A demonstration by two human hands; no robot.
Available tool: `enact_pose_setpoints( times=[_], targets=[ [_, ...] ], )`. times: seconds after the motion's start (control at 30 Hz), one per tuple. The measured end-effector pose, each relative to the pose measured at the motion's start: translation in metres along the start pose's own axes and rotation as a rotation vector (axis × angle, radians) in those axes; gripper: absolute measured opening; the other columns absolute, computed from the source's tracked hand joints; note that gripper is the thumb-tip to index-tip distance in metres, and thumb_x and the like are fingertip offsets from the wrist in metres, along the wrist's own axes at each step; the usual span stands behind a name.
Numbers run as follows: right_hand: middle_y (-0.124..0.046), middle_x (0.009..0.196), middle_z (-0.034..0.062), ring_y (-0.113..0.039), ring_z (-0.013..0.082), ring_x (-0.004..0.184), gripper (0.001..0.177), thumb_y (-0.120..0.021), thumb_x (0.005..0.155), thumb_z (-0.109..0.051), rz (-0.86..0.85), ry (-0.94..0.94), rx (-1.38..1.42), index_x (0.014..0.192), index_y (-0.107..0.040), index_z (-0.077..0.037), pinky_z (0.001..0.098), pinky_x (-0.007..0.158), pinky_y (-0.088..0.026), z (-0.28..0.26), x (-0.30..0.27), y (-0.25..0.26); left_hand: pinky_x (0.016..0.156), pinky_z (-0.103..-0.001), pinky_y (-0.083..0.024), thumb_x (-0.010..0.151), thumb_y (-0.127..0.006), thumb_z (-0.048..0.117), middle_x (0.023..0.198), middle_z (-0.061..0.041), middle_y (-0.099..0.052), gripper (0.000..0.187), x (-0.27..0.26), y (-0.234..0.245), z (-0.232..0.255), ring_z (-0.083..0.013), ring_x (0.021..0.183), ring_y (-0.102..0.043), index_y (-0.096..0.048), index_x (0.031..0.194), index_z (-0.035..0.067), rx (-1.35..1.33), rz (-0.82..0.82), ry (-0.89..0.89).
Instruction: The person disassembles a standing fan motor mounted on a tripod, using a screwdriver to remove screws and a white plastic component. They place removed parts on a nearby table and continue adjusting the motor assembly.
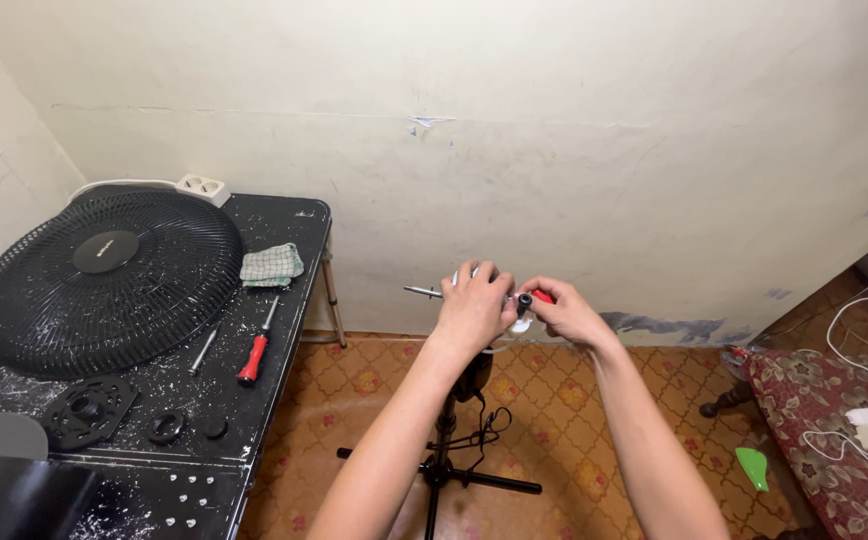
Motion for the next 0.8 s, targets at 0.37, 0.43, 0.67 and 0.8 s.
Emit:
enact_pose_setpoints(
  times=[0.37, 0.43, 0.67, 0.8],
  targets=[
    [-0.064, 0.074, -0.0019, -0.044, 0.0081, 0.058, 0.02, -0.072, 0.092, -0.024, -0.142, -0.036, -0.249, 0.103, -0.081, -0.009, 0.0257, 0.05, -0.036, -0.012, 0.02, -0.002, 0.092, -0.064, -0.044, 0.076, -0.073, 0.025, 0.12, -0.008, -0.061, 0.052, -0.005, 0.001, -0.004, -0.0384, 0.127, -0.051, -0.06, 0.126, 0.016, 0.016, 0.029, -0.014],
    [-0.065, 0.075, -0.0022, -0.046, 0.0078, 0.059, 0.021, -0.073, 0.091, -0.025, -0.143, -0.035, -0.228, 0.102, -0.081, -0.01, 0.0258, 0.05, -0.038, -0.013, 0.021, -0.005, 0.094, -0.065, -0.043, 0.077, -0.073, 0.027, 0.122, -0.01, -0.06, 0.052, -0.006, 0.002, -0.006, -0.0395, 0.13, -0.05, -0.061, 0.126, 0.016, 0.028, 0.001, -0.028],
    [-0.066, 0.078, -0.0007, -0.048, 0.0078, 0.06, 0.023, -0.075, 0.089, -0.03, -0.156, -0.048, -0.155, 0.1, -0.08, -0.011, 0.0254, 0.051, -0.039, -0.015, 0.024, -0.012, 0.093, -0.069, -0.04, 0.072, -0.076, 0.047, 0.132, -0.027, -0.053, 0.056, -0.011, 0.031, -0.018, -0.0467, 0.124, -0.05, -0.065, 0.121, 0.021, 0.065, 0.104, 0.011],
    [-0.067, 0.079, -0.0005, -0.049, 0.0078, 0.063, 0.028, -0.076, 0.089, -0.034, -0.21, -0.078, -0.177, 0.094, -0.078, -0.007, 0.0257, 0.052, -0.04, -0.02, 0.023, -0.016, 0.094, -0.068, -0.043, 0.078, -0.069, 0.052, 0.122, -0.021, -0.056, 0.063, -0.011, 0.012, -0.029, -0.0455, 0.105, -0.064, -0.06, 0.133, 0.022, 0.003, -0.191, 0.171]
  ],
)
Point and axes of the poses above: each hand's wrist, its own x-axis towards the middle knuckle, its own y-axis out of the back of the hand, z = x × y, the point moved 9 cm from there along x, towards the middle knuckle
